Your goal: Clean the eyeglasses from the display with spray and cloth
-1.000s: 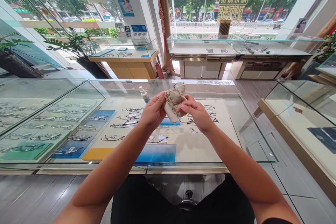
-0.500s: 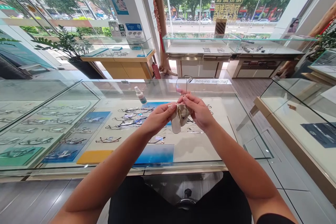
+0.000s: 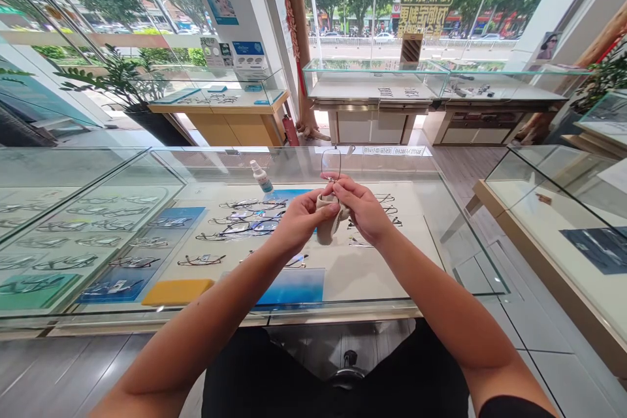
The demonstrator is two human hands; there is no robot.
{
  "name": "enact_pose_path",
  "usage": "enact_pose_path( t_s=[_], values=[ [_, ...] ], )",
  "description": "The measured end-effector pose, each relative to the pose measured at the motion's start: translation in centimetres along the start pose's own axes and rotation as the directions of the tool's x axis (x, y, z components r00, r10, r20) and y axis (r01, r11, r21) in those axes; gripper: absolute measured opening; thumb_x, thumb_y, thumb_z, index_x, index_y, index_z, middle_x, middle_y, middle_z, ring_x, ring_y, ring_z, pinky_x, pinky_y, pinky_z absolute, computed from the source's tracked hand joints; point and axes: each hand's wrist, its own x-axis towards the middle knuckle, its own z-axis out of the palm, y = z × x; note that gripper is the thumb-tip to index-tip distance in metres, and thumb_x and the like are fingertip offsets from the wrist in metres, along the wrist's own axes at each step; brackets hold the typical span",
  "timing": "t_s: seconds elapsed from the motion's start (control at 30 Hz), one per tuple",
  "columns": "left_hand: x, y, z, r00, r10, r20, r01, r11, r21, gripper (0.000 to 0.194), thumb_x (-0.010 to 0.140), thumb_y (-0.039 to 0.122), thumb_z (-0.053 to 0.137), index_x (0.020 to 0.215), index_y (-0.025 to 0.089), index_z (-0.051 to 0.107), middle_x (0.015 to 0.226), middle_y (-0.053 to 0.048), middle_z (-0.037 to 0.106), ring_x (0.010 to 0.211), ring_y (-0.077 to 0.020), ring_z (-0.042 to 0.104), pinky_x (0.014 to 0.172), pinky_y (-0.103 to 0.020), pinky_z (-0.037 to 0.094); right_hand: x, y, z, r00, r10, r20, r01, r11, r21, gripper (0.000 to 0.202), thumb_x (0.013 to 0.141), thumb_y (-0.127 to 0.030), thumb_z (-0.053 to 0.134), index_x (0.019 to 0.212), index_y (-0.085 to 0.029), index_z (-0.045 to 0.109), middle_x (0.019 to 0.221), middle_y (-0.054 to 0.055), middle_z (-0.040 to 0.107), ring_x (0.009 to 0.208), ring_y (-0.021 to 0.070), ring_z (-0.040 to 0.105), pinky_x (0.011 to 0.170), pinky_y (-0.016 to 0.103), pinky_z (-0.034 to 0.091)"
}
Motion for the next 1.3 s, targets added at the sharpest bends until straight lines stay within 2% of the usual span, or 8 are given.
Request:
enact_pose_path(
  t_s=[0.2, 0.37, 0.5, 0.63, 0.77, 0.83, 1.03, 1.3],
  values=[
    [0.5, -0.9, 0.0, 0.996, 0.071, -0.053, -0.073, 0.996, -0.050, 0.061, 0.079, 0.068, 0.095, 0.110, 0.017, 0.084, 0.083, -0.002, 0.077, 0.076, -0.0144, 0.066, 0.073, -0.026, 0.050, 0.0, -0.1, 0.1, 1.000, -0.008, 0.014, 0.008, 1.000, -0.016, 0.035, 0.086, -0.062, 0.089, 0.096, -0.028, 0.088, 0.147, 0.005, 0.071, 0.117, 0.0226, 0.067, 0.091, 0.033, 0.055],
    [0.9, -1.1, -0.6, 0.999, 0.034, -0.028, -0.037, 0.995, -0.095, 0.066, 0.079, 0.066, 0.096, 0.124, 0.020, 0.085, 0.097, -0.005, 0.083, 0.093, -0.0177, 0.074, 0.084, -0.027, 0.053, -0.1, -0.2, 0.3, 1.000, -0.026, -0.001, 0.026, 0.999, -0.017, 0.034, 0.085, -0.060, 0.090, 0.092, -0.027, 0.086, 0.127, 0.005, 0.078, 0.101, 0.0200, 0.067, 0.090, 0.033, 0.054],
    [0.7, -0.5, -0.8, 0.998, -0.019, 0.054, 0.027, 0.990, -0.138, 0.056, 0.086, 0.060, 0.093, 0.122, 0.018, 0.084, 0.084, -0.002, 0.078, 0.076, -0.0143, 0.067, 0.073, -0.025, 0.048, -0.1, -0.4, 0.1, 0.999, -0.043, -0.033, 0.043, 0.999, 0.004, 0.033, 0.087, -0.058, 0.088, 0.090, -0.026, 0.082, 0.119, 0.005, 0.080, 0.095, 0.0204, 0.065, 0.089, 0.036, 0.055],
    [0.8, 0.2, -1.1, 1.000, -0.011, 0.021, 0.013, 0.992, -0.126, 0.054, 0.085, 0.063, 0.092, 0.108, 0.015, 0.083, 0.085, -0.004, 0.078, 0.077, -0.0161, 0.066, 0.075, -0.027, 0.051, 0.1, -0.8, -0.7, 0.993, -0.092, -0.074, 0.093, 0.996, 0.012, 0.024, 0.091, -0.051, 0.084, 0.089, -0.027, 0.081, 0.123, 0.006, 0.078, 0.107, 0.0234, 0.066, 0.094, 0.037, 0.053],
    [1.2, 0.9, -2.0, 0.991, -0.004, -0.131, -0.014, 0.991, -0.132, 0.061, 0.074, 0.065, 0.099, 0.105, 0.016, 0.081, 0.087, -0.003, 0.079, 0.079, -0.0161, 0.068, 0.072, -0.025, 0.052, 0.3, -1.1, -1.4, 0.991, -0.127, -0.051, 0.126, 0.992, -0.021, 0.021, 0.094, -0.043, 0.079, 0.082, -0.026, 0.081, 0.133, 0.009, 0.075, 0.146, 0.0291, 0.055, 0.119, 0.040, 0.044],
    [1.4, 1.3, -2.6, 0.981, 0.020, -0.191, -0.052, 0.986, -0.161, 0.061, 0.073, 0.064, 0.100, 0.106, 0.018, 0.080, 0.089, -0.002, 0.078, 0.077, -0.0150, 0.067, 0.069, -0.024, 0.052, 0.3, -1.1, -1.6, 0.994, -0.105, 0.003, 0.105, 0.994, -0.033, 0.023, 0.096, -0.043, 0.077, 0.081, -0.026, 0.081, 0.139, 0.008, 0.073, 0.152, 0.0300, 0.051, 0.127, 0.042, 0.038],
    [1.6, 2.1, -3.2, 0.983, 0.053, -0.177, -0.089, 0.975, -0.202, 0.057, 0.080, 0.060, 0.097, 0.113, 0.017, 0.079, 0.092, -0.004, 0.080, 0.080, -0.0171, 0.071, 0.074, -0.028, 0.057, -0.1, -0.8, -1.3, 0.990, 0.022, 0.136, -0.013, 0.998, -0.065, 0.027, 0.098, -0.042, 0.073, 0.078, -0.026, 0.082, 0.150, 0.006, 0.066, 0.150, 0.0290, 0.048, 0.128, 0.041, 0.033],
    [1.3, 2.3, -2.9, 0.991, 0.088, -0.100, -0.105, 0.978, -0.180, 0.064, 0.079, 0.067, 0.096, 0.114, 0.015, 0.081, 0.094, -0.008, 0.083, 0.083, -0.0215, 0.076, 0.075, -0.031, 0.059, 0.1, -0.6, -1.0, 0.981, 0.073, 0.177, -0.054, 0.992, -0.111, 0.031, 0.091, -0.051, 0.081, 0.076, -0.024, 0.081, 0.123, 0.009, 0.069, 0.131, 0.0293, 0.055, 0.112, 0.039, 0.042]
  ],
)
